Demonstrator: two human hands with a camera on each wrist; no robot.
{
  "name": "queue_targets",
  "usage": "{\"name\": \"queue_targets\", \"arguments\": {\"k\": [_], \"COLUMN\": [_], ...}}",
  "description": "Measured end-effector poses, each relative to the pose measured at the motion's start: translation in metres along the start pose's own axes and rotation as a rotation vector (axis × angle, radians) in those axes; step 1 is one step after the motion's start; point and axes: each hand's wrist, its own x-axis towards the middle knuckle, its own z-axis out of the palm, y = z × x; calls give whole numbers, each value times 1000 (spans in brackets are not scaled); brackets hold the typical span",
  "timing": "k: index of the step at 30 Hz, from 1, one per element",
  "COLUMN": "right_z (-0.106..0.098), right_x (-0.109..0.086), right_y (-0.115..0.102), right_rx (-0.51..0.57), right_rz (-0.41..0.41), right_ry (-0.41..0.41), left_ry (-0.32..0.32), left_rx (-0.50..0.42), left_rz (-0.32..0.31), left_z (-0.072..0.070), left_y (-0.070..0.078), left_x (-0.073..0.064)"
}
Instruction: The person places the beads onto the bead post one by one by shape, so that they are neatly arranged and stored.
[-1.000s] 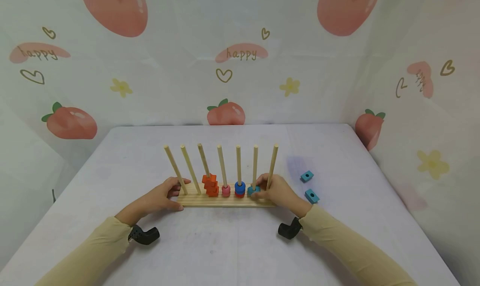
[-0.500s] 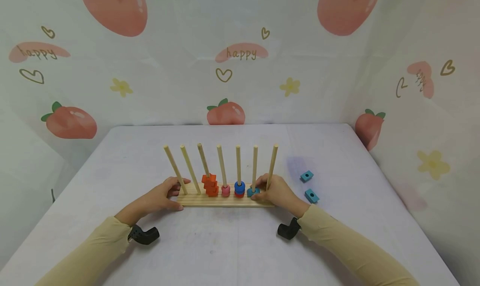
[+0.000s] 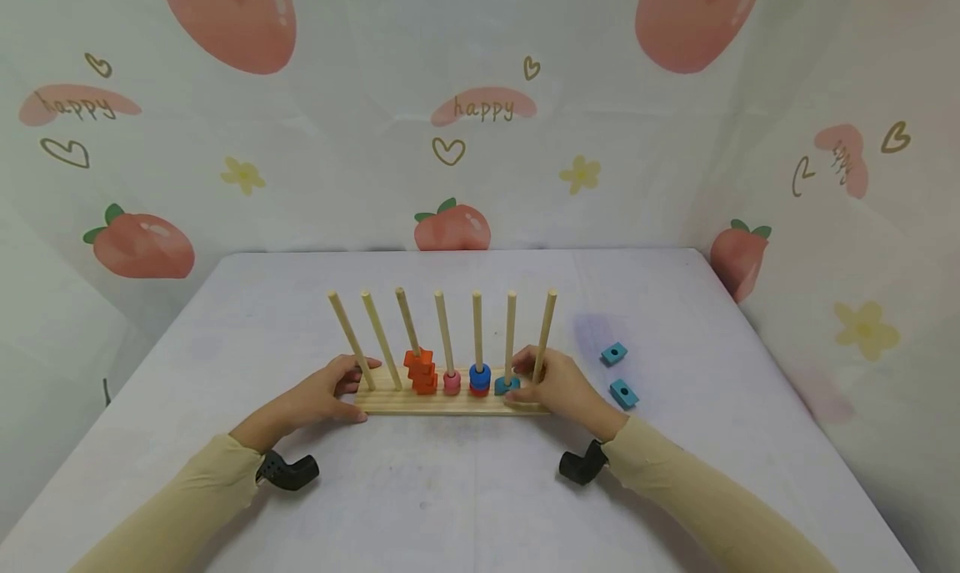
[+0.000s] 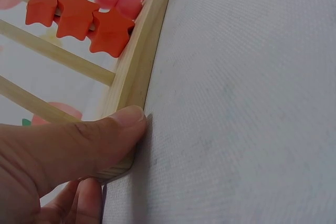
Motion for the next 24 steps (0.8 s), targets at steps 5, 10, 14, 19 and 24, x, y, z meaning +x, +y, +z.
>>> {"name": "queue_targets", "arguments": {"k": [5, 10, 14, 19, 24], "right_z": [-27, -63, -86, -99, -98], "right_x": [-11, -28, -42, -57, -63], "right_y": [-5, -11, -6, 6, 22], "right_rx": [39, -56, -131, -187, -233], "right_rz": [-22, -48, -19, 24, 109], "right_ry": [21, 61, 66, 43, 2], "left_ry": [-15, -19, -13, -14, -1], "left_rx": [2, -3, 4, 6, 7], "left_rz": [15, 30, 31, 34, 12], "left_z": [1, 1, 0, 0, 1], "left_y": [2, 4, 4, 1, -1], "left_x": [0, -1, -2, 0, 1]}}
